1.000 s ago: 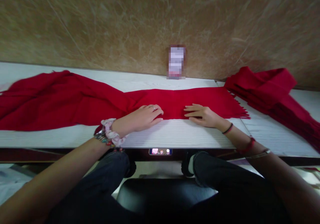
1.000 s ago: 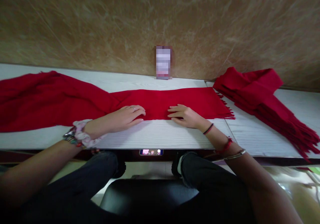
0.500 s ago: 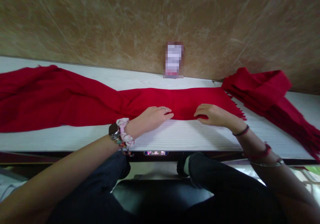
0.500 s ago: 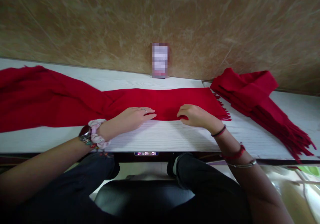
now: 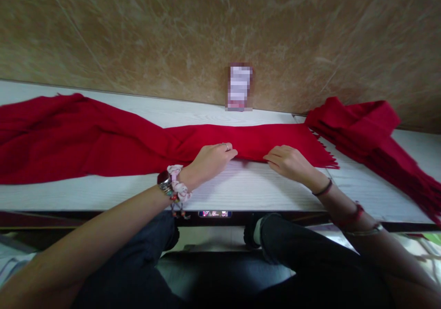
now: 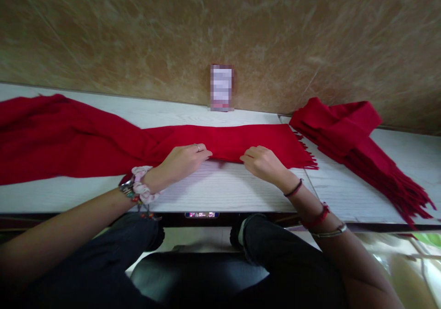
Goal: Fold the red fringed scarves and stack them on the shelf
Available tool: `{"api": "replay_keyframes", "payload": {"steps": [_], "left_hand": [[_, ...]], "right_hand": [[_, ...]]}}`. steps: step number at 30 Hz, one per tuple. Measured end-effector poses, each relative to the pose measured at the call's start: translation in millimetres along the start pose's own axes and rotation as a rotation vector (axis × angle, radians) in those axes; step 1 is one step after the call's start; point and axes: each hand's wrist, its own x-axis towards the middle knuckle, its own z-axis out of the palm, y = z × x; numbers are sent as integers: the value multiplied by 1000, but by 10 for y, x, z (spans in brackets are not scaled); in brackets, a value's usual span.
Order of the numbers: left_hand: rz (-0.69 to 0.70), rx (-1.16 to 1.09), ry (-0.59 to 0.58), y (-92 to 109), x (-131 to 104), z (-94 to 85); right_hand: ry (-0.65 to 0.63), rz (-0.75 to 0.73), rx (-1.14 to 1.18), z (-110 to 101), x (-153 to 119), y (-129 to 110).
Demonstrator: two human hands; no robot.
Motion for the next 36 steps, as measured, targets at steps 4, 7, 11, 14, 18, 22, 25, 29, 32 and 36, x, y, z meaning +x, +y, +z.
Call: {"api": "replay_keyframes", "payload": {"steps": [4,7,11,14,18,22,25,29,32,36], "left_hand": [[49,-9,-7,12,-47,-56],[177,-51,-81,42,-108,-51],[203,-94,-89,70,-167,3],[174,-50,-95,91,-154,-3],[198,-67,-131,104,-114,-34],[175,-153,-144,70,-147,10],[147,-230,-236,44,-198,50],[134,-252,-293,45,-232,72],[131,-252,-264,58,-235,97],[140,-262,-236,64,-240,126]], "right_hand": [[77,-19,10,-46,-50,41],[54,-62,82,-1,-113,64],[55,-48,186,128,-154,64],[36,-28,216,128,-144,48],[-99,-16,327,-63,-86,79],[-138,11,394,-224,190,242],[-45,175,282,-141,619,377],[-188,291,152,137,1244,418],[-367,343,104,279,1504,396],[-441,330,110,306,1514,489]]}}
